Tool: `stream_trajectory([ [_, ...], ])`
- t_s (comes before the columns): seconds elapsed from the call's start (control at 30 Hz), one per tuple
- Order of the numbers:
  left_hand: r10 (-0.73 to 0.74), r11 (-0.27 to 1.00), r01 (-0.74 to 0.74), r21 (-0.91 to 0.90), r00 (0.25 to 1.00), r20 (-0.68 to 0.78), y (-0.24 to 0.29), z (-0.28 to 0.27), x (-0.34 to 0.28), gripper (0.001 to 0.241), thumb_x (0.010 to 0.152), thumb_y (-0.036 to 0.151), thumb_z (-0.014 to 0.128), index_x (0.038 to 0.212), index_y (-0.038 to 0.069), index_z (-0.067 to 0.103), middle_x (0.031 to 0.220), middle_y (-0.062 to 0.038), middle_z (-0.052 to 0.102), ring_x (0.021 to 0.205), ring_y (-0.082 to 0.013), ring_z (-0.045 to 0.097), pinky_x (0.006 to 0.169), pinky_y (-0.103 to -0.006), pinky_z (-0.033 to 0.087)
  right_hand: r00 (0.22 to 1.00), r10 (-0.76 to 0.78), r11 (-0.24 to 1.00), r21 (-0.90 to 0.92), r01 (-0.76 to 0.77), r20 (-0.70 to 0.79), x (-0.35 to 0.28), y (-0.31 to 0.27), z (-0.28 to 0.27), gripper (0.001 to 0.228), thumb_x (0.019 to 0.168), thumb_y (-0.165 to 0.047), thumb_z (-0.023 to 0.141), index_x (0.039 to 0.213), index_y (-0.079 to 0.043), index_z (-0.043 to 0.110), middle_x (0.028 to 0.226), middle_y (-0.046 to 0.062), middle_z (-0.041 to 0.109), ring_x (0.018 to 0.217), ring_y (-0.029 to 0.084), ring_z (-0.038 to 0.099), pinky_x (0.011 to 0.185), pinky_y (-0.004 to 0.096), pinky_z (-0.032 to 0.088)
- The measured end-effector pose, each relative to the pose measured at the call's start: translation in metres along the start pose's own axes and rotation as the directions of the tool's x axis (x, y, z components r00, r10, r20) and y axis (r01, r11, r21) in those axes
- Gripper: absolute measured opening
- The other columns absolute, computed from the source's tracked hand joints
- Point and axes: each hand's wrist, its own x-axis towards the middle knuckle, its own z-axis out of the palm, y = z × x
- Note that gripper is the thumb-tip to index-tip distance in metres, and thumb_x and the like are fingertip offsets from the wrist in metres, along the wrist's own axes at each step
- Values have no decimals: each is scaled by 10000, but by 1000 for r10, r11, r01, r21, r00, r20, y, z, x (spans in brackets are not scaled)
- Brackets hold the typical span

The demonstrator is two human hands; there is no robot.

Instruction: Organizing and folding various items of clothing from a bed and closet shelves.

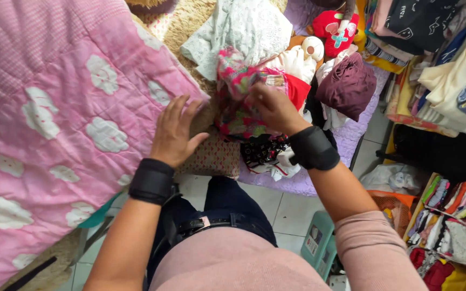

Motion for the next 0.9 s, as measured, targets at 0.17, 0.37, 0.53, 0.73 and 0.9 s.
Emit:
stream_trajectory([
  [0.17,121,965,-129,-230,991,-50,3,-38,2,999,692,248,889,1546,58,407,1534,-222,420,1392,-424,429,1107,-523,365,886,-375,927,117,356,272,-43,-125,34,116,1026,-82,615,1129,-42,578,932,152,658,830,248,655,768,371,535],
  [0.37,128,761,-199,-617,979,-158,-8,-147,-60,513,814,145,796,1285,48,616,1214,-189,687,1151,-323,688,961,-387,534,770,-510,859,262,439,382,-83,-197,111,210,1077,-90,627,1285,-62,621,1208,130,664,1149,253,661,976,408,523],
  [0.53,-115,850,-106,-515,918,-379,-139,-179,-147,315,998,67,621,1312,46,623,1152,-135,701,1072,-243,685,961,-336,544,953,-281,958,95,270,117,-64,-185,179,524,1016,-190,674,1477,-81,448,1324,147,578,1135,261,581,896,391,522],
  [0.73,-271,961,149,-234,688,-673,-214,-263,-265,482,973,36,683,1422,-12,515,1362,-214,574,1225,-311,613,1049,-391,515,914,-286,950,-36,309,287,-19,-212,266,758,907,-283,774,1529,-119,372,1420,163,547,1152,291,617,901,392,549],
  [0.9,-462,855,488,-173,569,-681,-233,-234,-337,528,923,28,669,1427,0,516,1376,-228,574,1238,-381,582,1083,-434,475,814,-404,906,60,419,416,23,-186,345,899,820,-304,856,1548,-141,354,1416,194,557,1244,346,597,896,423,550],
])
